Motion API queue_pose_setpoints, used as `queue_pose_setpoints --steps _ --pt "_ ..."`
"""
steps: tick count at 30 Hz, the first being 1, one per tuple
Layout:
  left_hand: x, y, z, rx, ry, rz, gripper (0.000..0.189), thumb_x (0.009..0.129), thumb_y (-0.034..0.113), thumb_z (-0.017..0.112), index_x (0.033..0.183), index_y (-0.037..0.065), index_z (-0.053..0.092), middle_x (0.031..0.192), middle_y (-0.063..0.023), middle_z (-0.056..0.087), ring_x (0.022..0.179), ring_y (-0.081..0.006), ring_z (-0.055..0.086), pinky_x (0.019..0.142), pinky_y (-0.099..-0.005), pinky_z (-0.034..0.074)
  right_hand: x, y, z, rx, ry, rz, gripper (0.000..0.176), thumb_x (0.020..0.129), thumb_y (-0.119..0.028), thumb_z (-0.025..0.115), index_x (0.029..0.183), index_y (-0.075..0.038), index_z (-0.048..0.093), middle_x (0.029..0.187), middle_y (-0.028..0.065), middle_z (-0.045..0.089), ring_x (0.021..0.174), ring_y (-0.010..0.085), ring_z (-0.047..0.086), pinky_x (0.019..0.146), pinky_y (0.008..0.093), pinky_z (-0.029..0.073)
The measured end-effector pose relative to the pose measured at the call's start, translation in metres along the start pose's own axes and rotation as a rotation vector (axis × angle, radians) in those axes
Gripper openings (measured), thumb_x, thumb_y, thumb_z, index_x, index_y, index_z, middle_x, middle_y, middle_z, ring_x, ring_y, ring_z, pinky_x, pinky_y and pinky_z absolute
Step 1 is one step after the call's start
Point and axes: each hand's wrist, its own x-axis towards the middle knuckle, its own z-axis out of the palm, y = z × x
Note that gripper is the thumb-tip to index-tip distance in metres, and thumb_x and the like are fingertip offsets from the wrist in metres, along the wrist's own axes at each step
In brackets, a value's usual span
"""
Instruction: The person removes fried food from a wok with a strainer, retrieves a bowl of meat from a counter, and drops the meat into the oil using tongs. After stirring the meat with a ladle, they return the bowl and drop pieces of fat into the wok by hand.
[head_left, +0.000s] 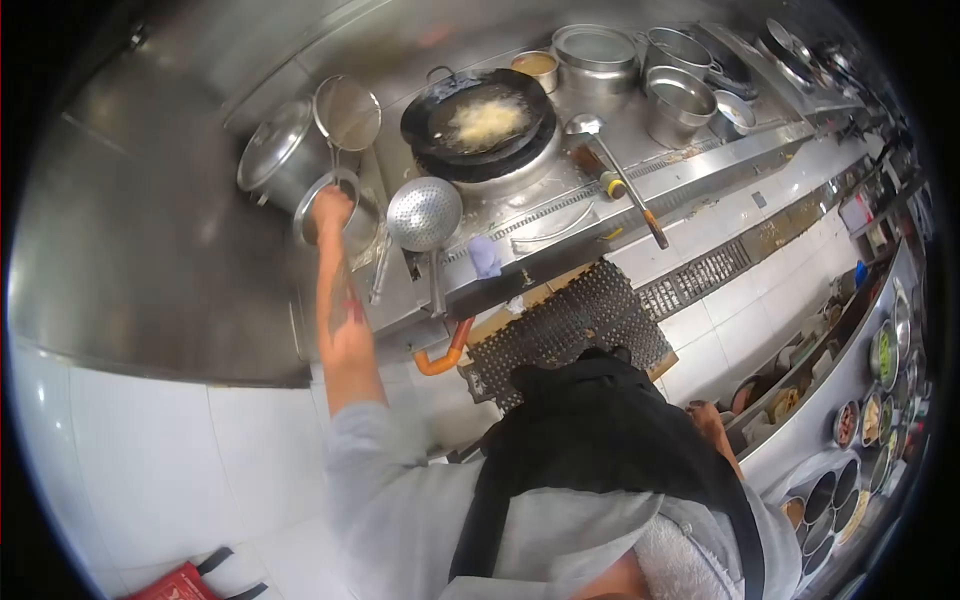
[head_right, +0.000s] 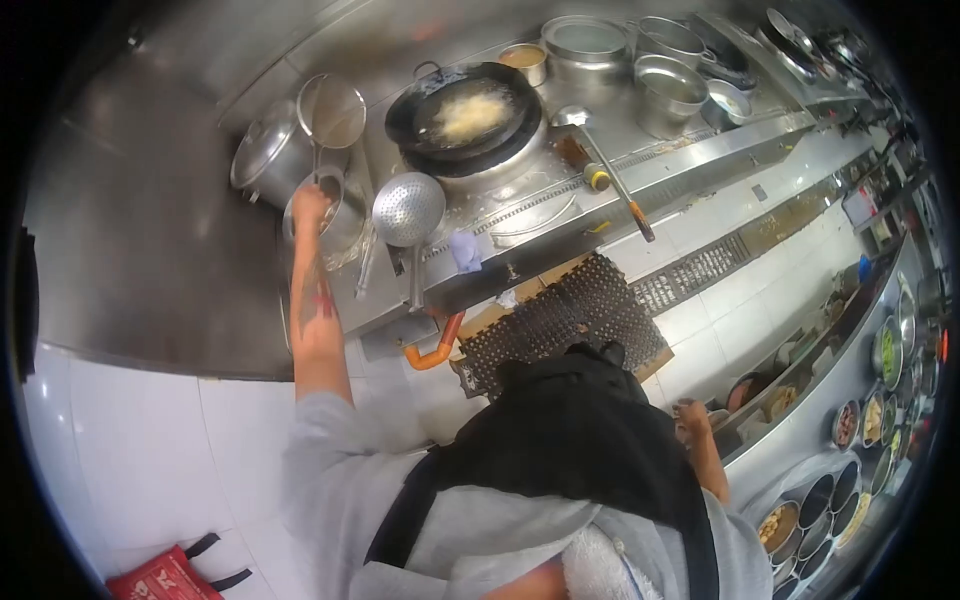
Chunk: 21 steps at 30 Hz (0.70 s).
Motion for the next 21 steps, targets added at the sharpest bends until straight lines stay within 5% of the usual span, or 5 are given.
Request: queue_pose_setpoints --steps 3,7,9,14,21 --pt "-0.037 0.067 -0.117 -1.169 0.194 -0.792 0.025 0.088 0.022 0.056 0.095 0.003 0.071 0.097 -0.0156 0.07 0.085 -0.028 0.068 0.08 -0.0422 0.054 0.04 0.005 -0.022 -0.18 -0.096 -0.057 0.02 0.089 -0.019 0.064 0.103 -0.004 0.063 0.086 0.0088 0.066 0.066 0.0209 0.063 0.054 0.0346 0.051" --pt "0.013 0.081 -0.117 -1.068 0.12 -0.683 0.025 0.087 0.019 0.054 0.092 0.003 0.072 0.093 -0.0179 0.07 0.083 -0.031 0.069 0.08 -0.0434 0.053 0.159 0.05 -0.049 0.203 -0.399 0.186 0.022 0.088 -0.025 0.066 0.098 -0.004 0.064 0.085 0.0073 0.065 0.07 0.0209 0.064 0.056 0.0358 0.051" --pt "0.066 0.072 -0.058 -0.35 0.181 -0.134 0.026 0.088 0.018 0.054 0.094 -0.001 0.071 0.095 -0.0236 0.069 0.091 -0.0351 0.068 0.084 -0.0452 0.052 0.17 0.025 -0.051 0.064 -0.338 0.111 0.023 0.088 -0.025 0.065 0.098 -0.004 0.063 0.084 0.0076 0.064 0.07 0.0208 0.064 0.056 0.0364 0.051" --pt "0.112 0.156 -0.121 -0.645 0.02 -0.674 0.03 0.089 0.021 0.054 0.099 -0.002 0.07 0.103 -0.0262 0.067 0.106 -0.0404 0.062 0.093 -0.046 0.048 0.152 -0.09 -0.065 -0.054 -0.133 -0.018 0.033 0.091 -0.022 0.058 0.122 -0.011 0.057 0.092 0.0054 0.066 0.07 0.0204 0.065 0.054 0.0397 0.052" --pt "0.115 0.11 -0.172 -1.408 -0.769 -0.527 0.026 0.094 0.003 0.031 0.075 0.001 0.049 0.082 -0.0191 0.059 0.048 -0.0103 0.043 0.032 -0.028 0.024 0.158 -0.053 -0.077 0.214 -0.211 -0.21 0.036 0.089 -0.014 0.058 0.125 -0.009 0.055 0.093 0.0067 0.068 0.072 0.0196 0.065 0.057 0.0393 0.051"
